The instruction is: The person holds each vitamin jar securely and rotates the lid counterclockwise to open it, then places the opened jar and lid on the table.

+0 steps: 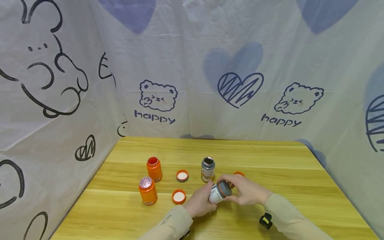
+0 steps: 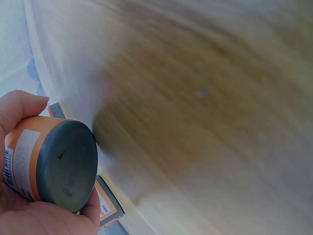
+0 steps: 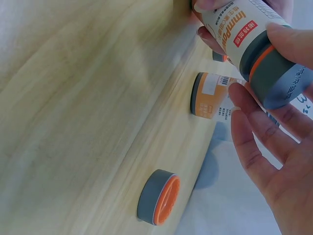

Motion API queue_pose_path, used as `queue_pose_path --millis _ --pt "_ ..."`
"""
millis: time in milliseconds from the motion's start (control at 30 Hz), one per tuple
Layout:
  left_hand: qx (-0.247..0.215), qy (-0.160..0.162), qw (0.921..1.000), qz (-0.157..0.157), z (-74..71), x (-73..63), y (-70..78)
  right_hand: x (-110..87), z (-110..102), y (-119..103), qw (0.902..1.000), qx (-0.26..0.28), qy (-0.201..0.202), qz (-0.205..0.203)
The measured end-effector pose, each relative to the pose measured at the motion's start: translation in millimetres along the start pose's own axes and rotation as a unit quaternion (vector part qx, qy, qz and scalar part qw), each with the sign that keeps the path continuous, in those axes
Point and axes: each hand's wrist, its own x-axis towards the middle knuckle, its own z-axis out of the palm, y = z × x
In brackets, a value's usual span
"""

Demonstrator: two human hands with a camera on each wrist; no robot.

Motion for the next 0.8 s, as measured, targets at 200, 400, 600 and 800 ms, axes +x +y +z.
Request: queue_pose_path --millis 200,400,600,800 --pt "-0.001 -0.002 1.0000 -0.001 -0.3 -0.4 -0.2 0.5 0.4 -0.1 1.0000 0.007 -0.003 0.004" --pt "-0.002 -0.003 1.0000 -0.001 -0.1 -0.6 -0.9 0.4 1.2 0.8 1.0000 0.009 -0.002 0.002" --pt "-0.002 -0.002 1.0000 0.001 -0.3 -0.2 -0.6 0.0 1.4 1.0 1.0000 0.005 -0.002 0.007" --pt "0.002 -0.003 1.0000 0.000 0.4 0.7 -1.4 -1.1 0.8 -2.1 0.9996 0.010 0.001 0.028"
